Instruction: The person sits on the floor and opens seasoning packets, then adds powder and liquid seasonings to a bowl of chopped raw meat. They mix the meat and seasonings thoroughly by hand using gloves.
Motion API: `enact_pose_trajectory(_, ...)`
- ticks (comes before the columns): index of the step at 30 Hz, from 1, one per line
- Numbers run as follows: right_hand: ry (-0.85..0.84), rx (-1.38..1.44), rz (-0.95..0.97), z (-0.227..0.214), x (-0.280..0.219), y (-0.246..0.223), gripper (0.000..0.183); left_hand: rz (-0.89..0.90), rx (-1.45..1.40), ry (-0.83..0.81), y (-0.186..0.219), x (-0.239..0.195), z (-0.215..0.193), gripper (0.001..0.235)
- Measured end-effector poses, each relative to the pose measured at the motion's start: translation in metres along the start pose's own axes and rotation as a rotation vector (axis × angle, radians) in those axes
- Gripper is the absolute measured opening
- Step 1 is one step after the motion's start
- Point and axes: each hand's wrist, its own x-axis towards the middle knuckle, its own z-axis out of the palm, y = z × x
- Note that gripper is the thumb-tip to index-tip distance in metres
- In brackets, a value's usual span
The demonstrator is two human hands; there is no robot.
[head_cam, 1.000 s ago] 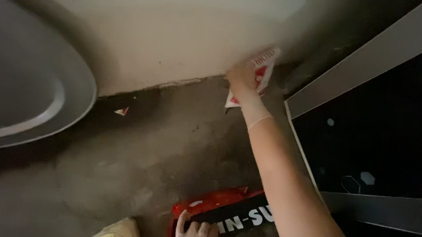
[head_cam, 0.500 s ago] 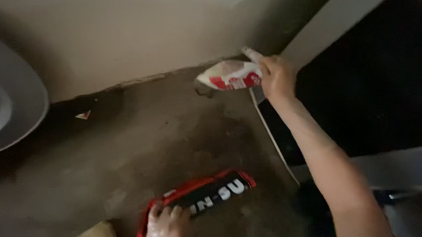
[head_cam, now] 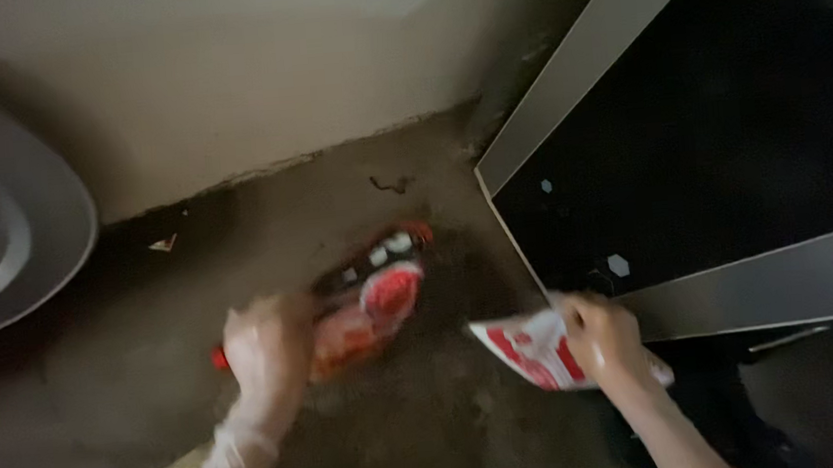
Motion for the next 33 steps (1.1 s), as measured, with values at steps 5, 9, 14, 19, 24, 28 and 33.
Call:
enact_pose_trajectory(5, -0.13, 0.079, 0.167, 0.009, -0.021, 0.024, 0.017, -0.1, 0.161, -0.266, -0.029, 0.091, 0.043, 0.014)
enact_pose_trajectory(9, 0.212, 0.191, -0.014, 0.012, -0.028, 0.023, 0.016, -0.007, 0.065, 0.01, -0.052, 0.139, 0.112, 0.012)
enact_pose_trajectory(14, -0.105, 0.141, 0.225, 0.027, -0.024, 0.014, 0.018, -0.1, 0.367, 0.285, -0.077, 0.178, 0.152, 0.028)
enact_pose_trajectory(19, 0.182, 0.241, -0.108, 0.055, -0.023, 0.008, 0.012, -0.151, 0.484, -0.302, -0.07, 0.177, 0.12, 0.07)
enact_pose_trajectory(24, 0.268, 0.368, -0.207, 0.065, -0.025, 0.007, 0.01, -0.212, 0.169, -0.416, -0.077, 0.189, 0.092, 0.024)
enact_pose_trajectory(28, 0.174, 0.397, -0.135, 0.061, -0.022, 0.0, 0.006, -0.308, 0.493, 0.031, -0.087, 0.216, 0.113, 0.038)
enact_pose_trajectory(33, 0.204, 0.362, -0.177, 0.06, -0.023, -0.006, 0.01, -0.086, 0.256, -0.165, -0.093, 0.205, 0.153, 0.05)
